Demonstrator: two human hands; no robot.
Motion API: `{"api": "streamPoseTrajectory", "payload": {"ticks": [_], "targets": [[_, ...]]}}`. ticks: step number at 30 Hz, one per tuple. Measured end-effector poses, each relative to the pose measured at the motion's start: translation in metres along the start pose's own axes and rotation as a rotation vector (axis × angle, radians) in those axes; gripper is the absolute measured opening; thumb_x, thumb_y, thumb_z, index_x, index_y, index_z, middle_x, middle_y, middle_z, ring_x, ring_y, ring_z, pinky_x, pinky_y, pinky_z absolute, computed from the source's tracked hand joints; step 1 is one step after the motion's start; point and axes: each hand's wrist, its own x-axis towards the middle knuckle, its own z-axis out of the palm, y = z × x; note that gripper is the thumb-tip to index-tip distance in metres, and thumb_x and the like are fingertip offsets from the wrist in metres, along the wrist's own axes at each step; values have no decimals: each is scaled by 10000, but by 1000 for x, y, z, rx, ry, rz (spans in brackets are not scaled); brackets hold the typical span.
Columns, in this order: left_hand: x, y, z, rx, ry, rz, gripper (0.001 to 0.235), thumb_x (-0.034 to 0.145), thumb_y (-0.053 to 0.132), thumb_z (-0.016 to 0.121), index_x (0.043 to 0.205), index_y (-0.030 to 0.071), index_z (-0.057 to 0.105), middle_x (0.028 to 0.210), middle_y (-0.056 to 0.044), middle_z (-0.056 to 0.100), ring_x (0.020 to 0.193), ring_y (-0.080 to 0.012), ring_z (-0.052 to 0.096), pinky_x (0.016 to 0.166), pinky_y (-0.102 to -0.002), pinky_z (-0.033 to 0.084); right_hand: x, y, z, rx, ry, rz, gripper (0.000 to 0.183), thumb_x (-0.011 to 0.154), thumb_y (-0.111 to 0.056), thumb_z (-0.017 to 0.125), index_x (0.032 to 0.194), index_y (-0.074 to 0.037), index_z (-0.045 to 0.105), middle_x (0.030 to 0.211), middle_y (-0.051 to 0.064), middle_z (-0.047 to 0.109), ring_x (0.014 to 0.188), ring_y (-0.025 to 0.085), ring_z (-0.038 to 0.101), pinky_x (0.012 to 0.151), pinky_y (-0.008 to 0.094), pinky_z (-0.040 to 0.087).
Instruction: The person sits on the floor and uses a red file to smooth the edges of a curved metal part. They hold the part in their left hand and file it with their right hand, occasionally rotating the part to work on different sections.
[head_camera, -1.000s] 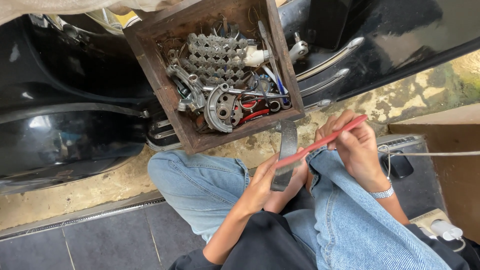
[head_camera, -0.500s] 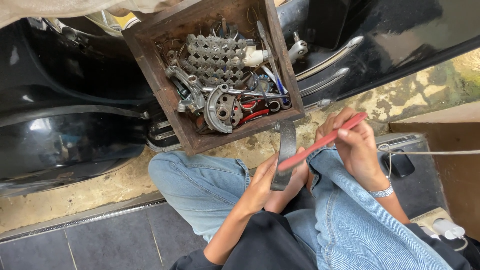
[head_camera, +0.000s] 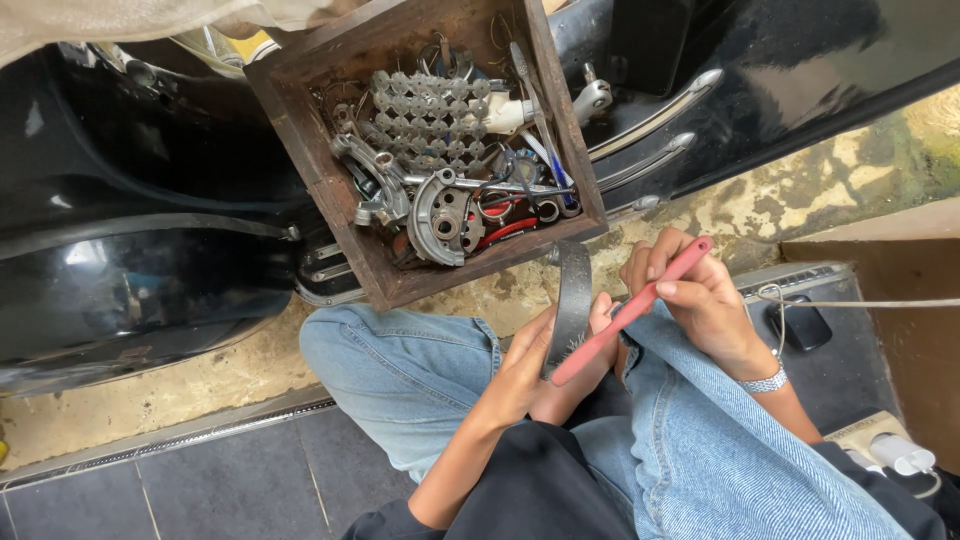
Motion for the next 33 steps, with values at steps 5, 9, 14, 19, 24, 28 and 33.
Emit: {"api": "streamPoseTrajectory", "payload": {"ticks": [5, 9, 14, 19, 24, 28, 33], "targets": [[-15, -64, -48, 133, -16, -22, 460, 1136, 285, 348, 1423, 17, 587, 1273, -193, 688, 1092, -148, 626, 900, -301, 511, 5, 1, -3, 40, 118, -21, 156, 921, -163, 556, 957, -22, 501, 652, 115, 507, 671, 207, 506, 713, 361, 467], [0, 19, 13, 91, -34, 56, 391, 1149, 227, 323, 1084, 26, 653, 782, -91, 572, 671, -106, 426, 616, -239, 412, 8, -12, 2, 9, 303, 55, 123, 928, -170, 530, 985, -87, 458, 691, 24, 415, 707, 127, 434, 824, 325, 445], [-4, 17, 12, 142, 17, -138, 501, 1053, 306, 358, 1366, -24, 568, 1343, -129, 649, 1198, -201, 626, 1074, -314, 454, 8, -11, 4, 28, 324, 91, 148, 921, -183, 544, 991, -85, 458, 696, 25, 411, 696, 133, 454, 862, 343, 482], [1, 39, 25, 152, -22, 6, 371, 1102, 254, 328, 1204, 13, 591, 1060, -102, 587, 958, -172, 506, 892, -309, 422, 4, -2, -6, 22, 326, 86, 144, 922, -182, 536, 994, -80, 463, 682, 32, 404, 685, 156, 468, 875, 367, 504], [-6, 7, 8, 183, 8, -105, 493, 1049, 260, 345, 1390, -37, 542, 1373, -149, 635, 1253, -234, 613, 1109, -342, 445, 4, 0, -9, 29, 328, 91, 150, 923, -180, 536, 1002, -75, 466, 683, 34, 399, 687, 158, 473, 905, 372, 523], [-3, 17, 16, 153, -12, -99, 516, 1050, 302, 357, 1399, -30, 540, 1409, -146, 614, 1305, -240, 585, 1143, -345, 420, 2, 3, -12, 25, 335, 98, 141, 930, -177, 530, 1006, -77, 466, 689, 29, 396, 696, 149, 469, 913, 373, 525], [-2, 15, 15, 171, -40, -64, 511, 1064, 297, 339, 1424, -19, 517, 1430, -155, 597, 1341, -266, 568, 1167, -374, 413, 4, 0, -10, 42, 336, 108, 143, 927, -172, 526, 1009, -74, 461, 689, 36, 383, 697, 156, 464, 921, 375, 517]]}}
